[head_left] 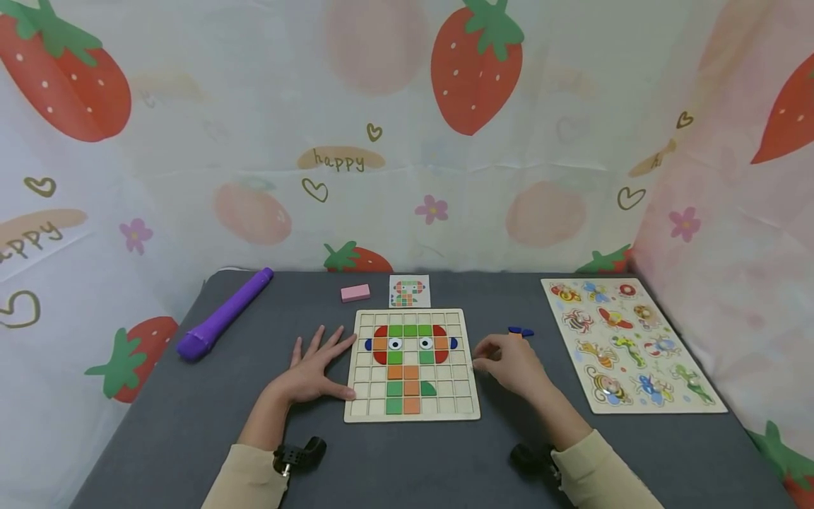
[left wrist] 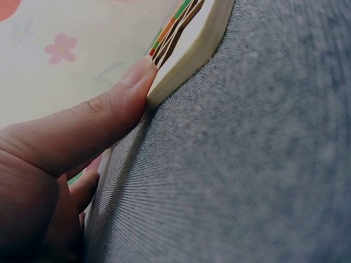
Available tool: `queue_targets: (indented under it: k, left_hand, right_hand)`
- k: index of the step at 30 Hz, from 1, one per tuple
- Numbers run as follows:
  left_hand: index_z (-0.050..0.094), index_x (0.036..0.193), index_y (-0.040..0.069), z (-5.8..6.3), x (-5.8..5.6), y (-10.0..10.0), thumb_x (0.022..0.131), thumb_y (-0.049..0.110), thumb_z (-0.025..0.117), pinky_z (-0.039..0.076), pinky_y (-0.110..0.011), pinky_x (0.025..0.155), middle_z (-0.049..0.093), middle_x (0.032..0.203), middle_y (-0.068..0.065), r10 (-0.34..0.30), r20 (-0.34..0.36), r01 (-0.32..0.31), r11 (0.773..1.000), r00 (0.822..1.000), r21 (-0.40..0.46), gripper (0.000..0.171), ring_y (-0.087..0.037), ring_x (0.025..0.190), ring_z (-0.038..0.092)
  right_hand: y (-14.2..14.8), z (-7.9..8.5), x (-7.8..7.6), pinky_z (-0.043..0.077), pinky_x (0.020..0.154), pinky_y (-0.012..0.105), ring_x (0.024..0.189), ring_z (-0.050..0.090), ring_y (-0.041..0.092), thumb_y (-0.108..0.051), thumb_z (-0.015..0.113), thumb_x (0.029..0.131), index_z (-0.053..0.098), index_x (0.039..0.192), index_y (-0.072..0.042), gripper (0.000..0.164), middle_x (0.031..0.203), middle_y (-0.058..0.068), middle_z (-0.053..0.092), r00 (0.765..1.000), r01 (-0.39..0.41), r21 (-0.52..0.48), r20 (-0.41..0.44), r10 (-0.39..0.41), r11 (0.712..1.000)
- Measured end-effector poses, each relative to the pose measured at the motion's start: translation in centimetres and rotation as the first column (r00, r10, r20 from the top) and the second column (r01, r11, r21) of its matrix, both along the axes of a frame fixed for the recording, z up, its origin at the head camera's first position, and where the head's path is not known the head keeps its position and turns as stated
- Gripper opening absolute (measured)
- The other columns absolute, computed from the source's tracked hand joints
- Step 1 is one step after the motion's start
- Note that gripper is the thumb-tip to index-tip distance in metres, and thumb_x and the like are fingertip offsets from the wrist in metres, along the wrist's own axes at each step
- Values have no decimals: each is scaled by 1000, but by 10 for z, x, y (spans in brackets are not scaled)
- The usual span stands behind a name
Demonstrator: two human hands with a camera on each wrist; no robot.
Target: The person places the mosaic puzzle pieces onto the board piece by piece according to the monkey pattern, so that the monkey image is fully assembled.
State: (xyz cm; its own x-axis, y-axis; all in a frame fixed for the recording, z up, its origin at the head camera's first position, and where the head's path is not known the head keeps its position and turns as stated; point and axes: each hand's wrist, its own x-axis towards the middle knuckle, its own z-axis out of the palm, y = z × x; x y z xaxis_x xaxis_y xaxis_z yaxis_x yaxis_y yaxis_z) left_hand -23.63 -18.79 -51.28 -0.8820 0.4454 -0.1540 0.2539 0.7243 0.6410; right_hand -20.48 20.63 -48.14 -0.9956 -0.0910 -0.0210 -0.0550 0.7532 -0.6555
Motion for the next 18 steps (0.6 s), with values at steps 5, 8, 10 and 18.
queue_targets:
  k: [5, 8, 10, 18]
  left_hand:
    - [28, 162, 26, 0, -1, 0, 72, 54, 87, -20, -66, 115, 9, 171, -8, 1, 5, -1, 1000, 1000, -7, 111, -39, 156, -13]
    - [28, 162, 26, 1, -1, 0, 72, 54, 87, -20, -66, 115, 9, 171, -8, 2, 7, -2, 1000, 1000, -12, 111, -39, 156, -13]
    - [28, 162, 25, 2, -1, 1, 72, 54, 87, -20, -67, 115, 9, 171, -9, -1, 8, 1, 1000, 1000, -8, 112, -40, 155, -13]
    - [28, 161, 25, 4, 0, 0, 72, 53, 87, -20, -66, 115, 10, 171, -9, -8, 13, 8, 1000, 1000, 4, 111, -39, 156, -13]
  right_hand:
    - [20, -3, -2, 52, 64, 32, 80, 66, 14, -20, 82, 85, 75, 99, -14, 16, 90, -1, 71, 999, 32, 24, -30, -31, 999]
    - [31, -4, -1, 52, 65, 32, 80, 66, 15, -21, 83, 84, 75, 101, -12, 21, 94, 1, 73, 998, 47, 32, -31, -46, 998]
    - [38, -5, -1, 52, 68, 35, 81, 67, 17, -20, 84, 84, 74, 103, -11, 23, 97, 3, 74, 998, 53, 40, -30, -52, 998]
    - [56, -4, 1, 53, 85, 49, 93, 67, 25, -16, 82, 84, 73, 107, -5, 26, 102, 10, 73, 998, 61, 112, 13, -62, 992]
